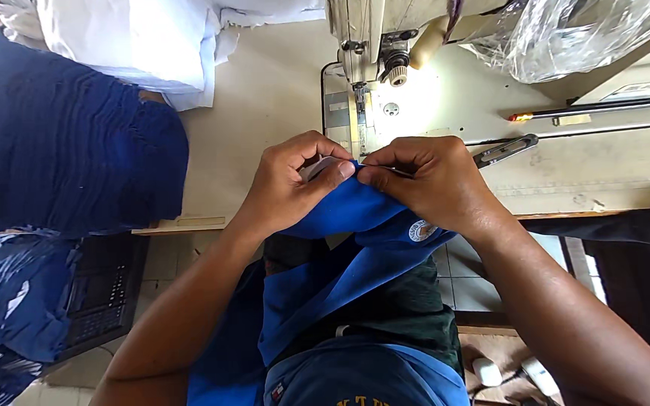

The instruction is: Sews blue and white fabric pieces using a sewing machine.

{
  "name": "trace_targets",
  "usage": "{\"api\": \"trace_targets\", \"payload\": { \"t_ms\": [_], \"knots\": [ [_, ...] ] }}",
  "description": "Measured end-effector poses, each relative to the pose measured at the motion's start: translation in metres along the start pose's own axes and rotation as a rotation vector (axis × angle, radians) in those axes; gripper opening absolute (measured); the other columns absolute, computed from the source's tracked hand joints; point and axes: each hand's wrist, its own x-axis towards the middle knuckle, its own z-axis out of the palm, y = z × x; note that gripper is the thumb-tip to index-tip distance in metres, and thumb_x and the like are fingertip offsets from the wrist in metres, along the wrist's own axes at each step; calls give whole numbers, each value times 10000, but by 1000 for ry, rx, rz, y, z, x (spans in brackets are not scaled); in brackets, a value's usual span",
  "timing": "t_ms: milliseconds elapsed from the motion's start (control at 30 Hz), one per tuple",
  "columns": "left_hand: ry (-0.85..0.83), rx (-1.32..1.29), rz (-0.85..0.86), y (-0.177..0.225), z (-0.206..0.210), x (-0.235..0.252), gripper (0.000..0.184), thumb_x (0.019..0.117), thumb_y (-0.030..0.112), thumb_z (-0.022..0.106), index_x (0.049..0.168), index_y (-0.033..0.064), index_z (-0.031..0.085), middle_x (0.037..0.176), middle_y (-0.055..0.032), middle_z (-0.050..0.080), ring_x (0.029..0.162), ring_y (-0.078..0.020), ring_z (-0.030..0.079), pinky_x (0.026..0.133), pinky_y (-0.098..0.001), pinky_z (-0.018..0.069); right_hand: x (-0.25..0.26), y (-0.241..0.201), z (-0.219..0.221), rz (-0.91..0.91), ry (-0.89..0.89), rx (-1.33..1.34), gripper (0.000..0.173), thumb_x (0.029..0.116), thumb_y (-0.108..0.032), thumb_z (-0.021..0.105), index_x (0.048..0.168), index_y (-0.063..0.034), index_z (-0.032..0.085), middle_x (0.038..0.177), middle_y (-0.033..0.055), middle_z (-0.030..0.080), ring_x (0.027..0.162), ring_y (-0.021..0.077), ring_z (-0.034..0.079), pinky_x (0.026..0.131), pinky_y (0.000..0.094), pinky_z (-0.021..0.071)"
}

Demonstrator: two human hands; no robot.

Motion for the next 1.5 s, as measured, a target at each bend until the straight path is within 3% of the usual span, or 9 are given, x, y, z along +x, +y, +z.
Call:
{"api": "trace_targets", "payload": {
  "t_ms": [300, 500, 633, 700, 867, 1067, 1267, 1400, 1500],
  "knots": [
    [7, 31, 40, -5, -3, -1, 145, 987, 163, 673, 1023, 40, 739, 1077, -46, 711, 1067, -111, 666, 935, -290, 566, 0, 4, 4, -65, 36, -45, 131, 933, -237, 754, 965, -116, 792, 862, -56, 730, 738, -48, 627, 656, 119, 517],
    [39, 82, 41, -2, 0, -5, 166, 1002, 140, 653, 1062, 2, 724, 1003, -26, 722, 954, -57, 680, 878, -242, 576, -1, 1, 3, -82, 0, -175, 215, 1012, -280, 641, 996, -131, 795, 837, -52, 653, 719, -39, 555, 632, 115, 438],
    [53, 113, 16, 1, 3, -7, 149, 999, 128, 660, 1055, 1, 711, 959, -17, 684, 840, -19, 642, 731, -162, 549, -2, 0, 3, -44, -24, -133, 205, 1012, -261, 637, 1019, -122, 787, 844, -60, 662, 711, -50, 558, 628, 104, 445],
    [55, 125, 12, 2, 5, -8, 147, 1000, 128, 661, 1054, 1, 709, 946, -16, 669, 799, -4, 615, 683, -136, 520, -2, 0, 4, 1, -18, -97, 166, 991, -267, 674, 1012, -139, 777, 857, -82, 724, 742, -70, 628, 664, 103, 512],
    [38, 174, 7, 2, 6, -6, 152, 1008, 135, 656, 1067, 9, 719, 988, -26, 695, 904, -19, 657, 807, -161, 554, -1, 3, 4, 14, -43, -83, 167, 1015, -244, 639, 998, -135, 764, 824, -87, 720, 730, -78, 632, 655, 106, 514],
    [48, 236, -36, -9, 13, 3, 160, 1009, 165, 661, 1059, 35, 739, 982, -20, 707, 911, -11, 659, 808, -157, 546, 6, 16, -4, 69, -102, -155, 206, 1038, -259, 588, 999, -157, 764, 783, -101, 696, 683, -88, 595, 613, 108, 470],
    [65, 340, -116, -50, 26, 44, 224, 1024, 256, 637, 1061, 69, 755, 1013, -44, 736, 960, -37, 675, 867, -197, 536, 44, 51, -28, 266, -175, -297, 272, 1038, -340, 597, 914, -156, 752, 709, -70, 646, 621, -4, 565, 586, 236, 459],
    [42, 417, -205, -72, 32, 68, 229, 1017, 277, 641, 1073, 90, 763, 1050, -66, 729, 993, -100, 685, 891, -267, 547, 74, 74, -31, 213, -222, -432, 354, 1038, -333, 578, 765, -119, 648, 628, -33, 510, 583, 78, 489, 563, 311, 382],
    [50, 460, -272, -82, 35, 73, 229, 996, 335, 667, 1058, 146, 781, 1047, -45, 724, 987, -145, 688, 858, -373, 554, 80, 79, -25, 202, -203, -506, 375, 1028, -344, 567, 734, -123, 637, 627, -16, 509, 612, 114, 511, 593, 354, 389]
  ]
}}
